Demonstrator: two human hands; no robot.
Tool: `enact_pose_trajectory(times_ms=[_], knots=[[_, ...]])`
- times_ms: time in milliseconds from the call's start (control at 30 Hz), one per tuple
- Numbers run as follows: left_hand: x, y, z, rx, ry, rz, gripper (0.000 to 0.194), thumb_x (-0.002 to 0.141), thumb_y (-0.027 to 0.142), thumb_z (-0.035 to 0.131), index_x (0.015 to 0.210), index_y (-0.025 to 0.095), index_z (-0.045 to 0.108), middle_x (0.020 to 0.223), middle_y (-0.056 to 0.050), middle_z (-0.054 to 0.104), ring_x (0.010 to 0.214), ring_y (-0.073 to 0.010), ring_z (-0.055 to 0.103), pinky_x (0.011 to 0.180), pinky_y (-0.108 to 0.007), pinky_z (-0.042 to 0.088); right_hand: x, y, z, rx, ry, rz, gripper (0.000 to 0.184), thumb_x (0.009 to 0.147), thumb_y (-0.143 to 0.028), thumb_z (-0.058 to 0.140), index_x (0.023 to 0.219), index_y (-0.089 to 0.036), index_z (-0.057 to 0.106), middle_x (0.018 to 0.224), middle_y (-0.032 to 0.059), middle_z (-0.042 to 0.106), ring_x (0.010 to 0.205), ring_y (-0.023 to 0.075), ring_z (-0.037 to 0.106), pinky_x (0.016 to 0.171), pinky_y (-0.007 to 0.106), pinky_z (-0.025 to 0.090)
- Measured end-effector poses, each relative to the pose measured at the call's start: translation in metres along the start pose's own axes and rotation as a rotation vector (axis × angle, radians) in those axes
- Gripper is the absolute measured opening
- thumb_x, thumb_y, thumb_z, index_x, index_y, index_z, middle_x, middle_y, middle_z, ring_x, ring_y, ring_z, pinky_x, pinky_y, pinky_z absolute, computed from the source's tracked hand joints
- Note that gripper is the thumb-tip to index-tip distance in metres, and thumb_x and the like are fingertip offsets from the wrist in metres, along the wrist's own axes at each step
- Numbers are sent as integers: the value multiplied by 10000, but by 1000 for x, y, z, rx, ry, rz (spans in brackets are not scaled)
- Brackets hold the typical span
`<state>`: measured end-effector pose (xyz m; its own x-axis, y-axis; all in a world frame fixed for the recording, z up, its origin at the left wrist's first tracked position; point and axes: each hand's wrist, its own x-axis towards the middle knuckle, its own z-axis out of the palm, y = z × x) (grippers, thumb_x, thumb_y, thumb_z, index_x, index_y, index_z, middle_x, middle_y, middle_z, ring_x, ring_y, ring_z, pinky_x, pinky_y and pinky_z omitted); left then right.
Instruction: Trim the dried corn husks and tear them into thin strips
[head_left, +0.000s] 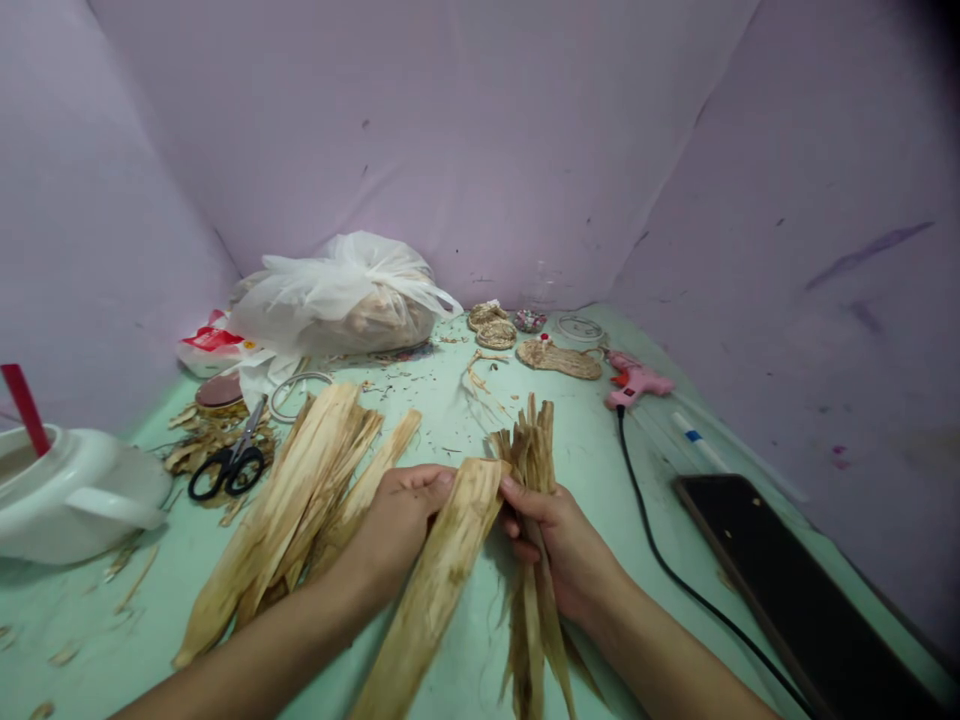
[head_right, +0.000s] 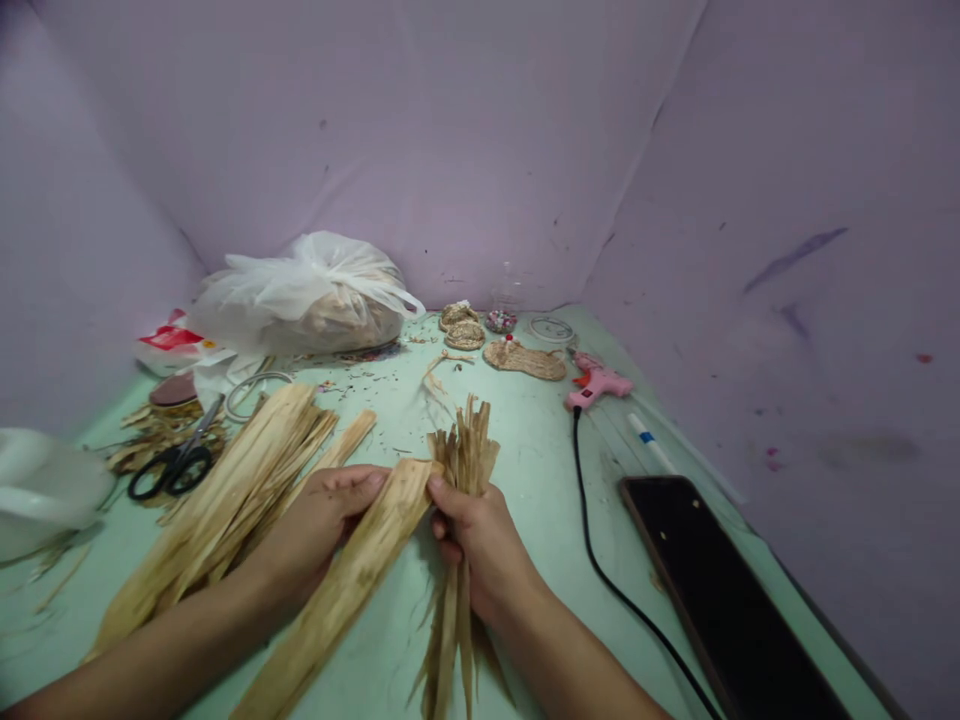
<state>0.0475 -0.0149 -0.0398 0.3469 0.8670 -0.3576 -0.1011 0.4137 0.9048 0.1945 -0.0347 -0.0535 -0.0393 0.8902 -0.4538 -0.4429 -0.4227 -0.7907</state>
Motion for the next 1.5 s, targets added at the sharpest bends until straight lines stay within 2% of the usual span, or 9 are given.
enact_pose_trajectory(times_ms=[167, 333, 433, 667, 900, 1033, 1200, 1367, 1500], knots=[[-2, 7, -1, 181, 155, 52, 345, 688, 443, 604, 785, 112, 614, 682, -53, 601, 551, -138, 521, 482, -239, 393, -1, 1, 4, -168, 149, -151, 261, 603, -338, 701, 592, -175, 497, 439, -62, 416, 386, 65, 334, 357, 196, 261], [-13, 4, 6, 179, -57, 16, 674, 703, 530, 577, 1234, 143, 429, 1034, -113, 610, 892, -231, 575, 715, -306, 440, -9, 0, 11, -515, 363, -329, 159, 632, -283, 621, 563, -159, 550, 493, -23, 510, 474, 125, 463, 439, 239, 367], [-16, -6, 11, 138, -139, 23, 803, 654, 436, 664, 1315, 156, 304, 1193, -137, 541, 1041, -262, 526, 858, -343, 397, -14, 1, 13, -575, 358, -375, 160, 653, -297, 595, 596, -149, 580, 532, -4, 565, 527, 155, 525, 488, 253, 409], [-7, -6, 9, 265, -55, 126, 370, 561, 97, 496, 914, 161, 587, 815, -30, 642, 825, -208, 572, 724, -285, 426, -12, 0, 12, -474, 279, -314, 185, 646, -330, 626, 617, -161, 558, 482, -35, 528, 444, 119, 470, 433, 234, 369], [4, 5, 0, 70, 242, 8, 107, 558, 112, 452, 623, 164, 519, 479, 49, 496, 428, -90, 431, 445, -199, 329, -4, 4, 3, -376, 192, -215, 277, 646, -390, 642, 584, -172, 483, 403, -71, 418, 369, 71, 338, 359, 205, 229], [4, 1, -1, 74, 97, -41, 123, 613, 161, 519, 730, 159, 555, 581, 19, 570, 545, -130, 537, 534, -232, 407, -2, 4, 3, -334, 193, -182, 299, 626, -406, 657, 594, -176, 469, 400, -74, 413, 363, 67, 333, 357, 202, 214], [-3, 3, 0, 161, -1, 62, 347, 695, 430, 593, 915, 163, 566, 739, -18, 618, 672, -165, 572, 613, -259, 430, -3, 2, 5, -366, 233, -193, 258, 613, -377, 663, 612, -181, 496, 386, -79, 413, 351, 76, 319, 364, 220, 226], [-8, 1, 6, 113, -135, -31, 337, 583, 354, 687, 809, 111, 625, 705, -55, 637, 621, -173, 569, 590, -270, 440, -5, 3, 6, -387, 197, -203, 295, 632, -393, 654, 552, -183, 463, 380, -75, 404, 363, 71, 323, 372, 217, 231], [-6, 0, 8, 103, 49, -47, 278, 572, 332, 656, 729, 104, 628, 612, -43, 616, 557, -171, 551, 544, -279, 440, -5, 3, 5, -301, 87, -142, 290, 618, -411, 669, 671, -166, 524, 409, -83, 411, 373, 60, 310, 359, 198, 202]])
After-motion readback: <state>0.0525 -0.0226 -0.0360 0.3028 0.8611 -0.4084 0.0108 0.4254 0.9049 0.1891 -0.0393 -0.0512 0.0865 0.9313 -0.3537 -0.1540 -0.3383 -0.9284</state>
